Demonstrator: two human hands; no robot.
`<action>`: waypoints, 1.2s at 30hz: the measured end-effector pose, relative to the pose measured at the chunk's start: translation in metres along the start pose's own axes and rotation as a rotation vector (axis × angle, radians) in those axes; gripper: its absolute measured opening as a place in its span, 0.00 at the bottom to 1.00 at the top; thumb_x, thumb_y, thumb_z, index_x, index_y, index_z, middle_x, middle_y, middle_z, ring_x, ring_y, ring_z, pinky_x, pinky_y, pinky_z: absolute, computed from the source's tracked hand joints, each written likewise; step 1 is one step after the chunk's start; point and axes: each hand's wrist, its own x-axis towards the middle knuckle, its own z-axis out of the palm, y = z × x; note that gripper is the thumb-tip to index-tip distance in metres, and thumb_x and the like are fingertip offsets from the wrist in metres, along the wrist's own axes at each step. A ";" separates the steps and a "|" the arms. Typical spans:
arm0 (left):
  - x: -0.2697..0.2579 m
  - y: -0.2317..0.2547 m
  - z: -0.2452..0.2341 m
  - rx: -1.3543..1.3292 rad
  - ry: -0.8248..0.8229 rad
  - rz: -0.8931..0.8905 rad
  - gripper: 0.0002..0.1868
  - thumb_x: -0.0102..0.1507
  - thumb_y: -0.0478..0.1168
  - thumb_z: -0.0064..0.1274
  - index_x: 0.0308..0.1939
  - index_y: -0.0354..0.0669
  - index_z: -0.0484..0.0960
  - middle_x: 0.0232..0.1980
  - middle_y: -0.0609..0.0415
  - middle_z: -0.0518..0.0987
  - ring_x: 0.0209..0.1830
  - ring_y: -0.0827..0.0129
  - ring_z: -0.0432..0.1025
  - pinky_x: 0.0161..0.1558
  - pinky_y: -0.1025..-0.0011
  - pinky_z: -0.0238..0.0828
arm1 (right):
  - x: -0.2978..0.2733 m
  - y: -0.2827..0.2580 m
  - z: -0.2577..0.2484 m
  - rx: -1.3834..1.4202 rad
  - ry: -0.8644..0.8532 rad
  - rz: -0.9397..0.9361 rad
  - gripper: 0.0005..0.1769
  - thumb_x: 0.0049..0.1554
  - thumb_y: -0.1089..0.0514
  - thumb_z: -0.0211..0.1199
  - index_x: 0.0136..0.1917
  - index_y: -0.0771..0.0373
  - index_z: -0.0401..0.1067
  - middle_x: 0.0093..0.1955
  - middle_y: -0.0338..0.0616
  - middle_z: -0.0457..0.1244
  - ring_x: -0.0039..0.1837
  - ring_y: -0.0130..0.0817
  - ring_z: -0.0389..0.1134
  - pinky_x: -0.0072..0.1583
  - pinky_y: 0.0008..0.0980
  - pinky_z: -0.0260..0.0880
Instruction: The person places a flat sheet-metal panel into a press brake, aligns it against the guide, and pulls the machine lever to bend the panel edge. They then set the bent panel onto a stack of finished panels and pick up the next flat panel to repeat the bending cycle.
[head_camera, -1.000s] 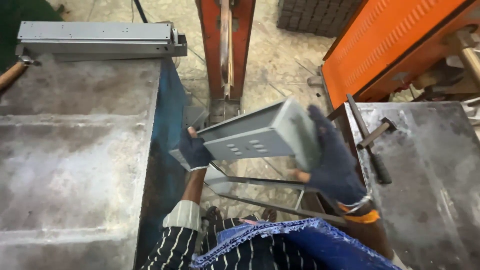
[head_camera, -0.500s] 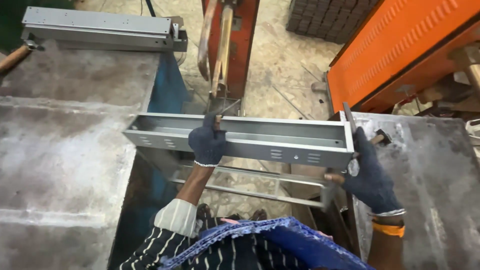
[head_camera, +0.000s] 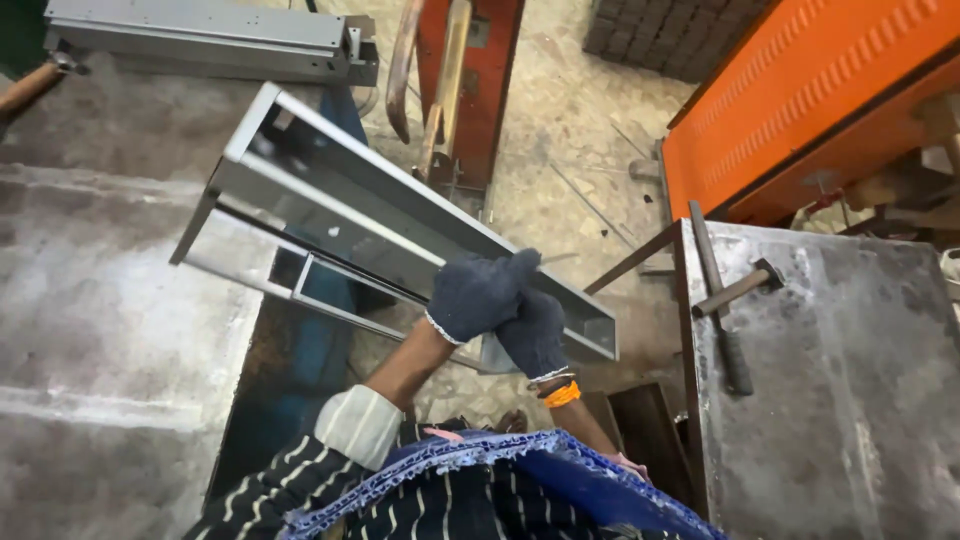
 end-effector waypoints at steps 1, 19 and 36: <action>-0.001 -0.008 -0.010 0.004 -0.001 -0.006 0.21 0.55 0.43 0.60 0.52 0.47 0.81 0.28 0.52 0.79 0.24 0.56 0.75 0.26 0.59 0.69 | -0.002 -0.001 0.002 0.004 -0.006 -0.002 0.19 0.44 0.56 0.76 0.50 0.61 0.80 0.40 0.53 0.71 0.46 0.53 0.73 0.46 0.43 0.73; -0.044 -0.041 -0.036 0.061 0.111 -0.277 0.22 0.55 0.38 0.58 0.54 0.50 0.80 0.38 0.51 0.82 0.26 0.54 0.75 0.29 0.57 0.71 | 0.012 -0.005 0.081 -0.217 -0.256 -0.220 0.08 0.51 0.52 0.74 0.38 0.56 0.80 0.37 0.50 0.70 0.43 0.51 0.72 0.45 0.46 0.70; -0.079 -0.213 -0.125 -0.424 -0.048 -0.850 0.18 0.71 0.46 0.49 0.48 0.33 0.83 0.39 0.46 0.84 0.39 0.67 0.76 0.43 0.68 0.70 | 0.010 -0.014 0.062 0.501 -0.352 -0.071 0.18 0.49 0.53 0.77 0.46 0.67 0.77 0.32 0.43 0.64 0.39 0.22 0.60 0.39 0.33 0.64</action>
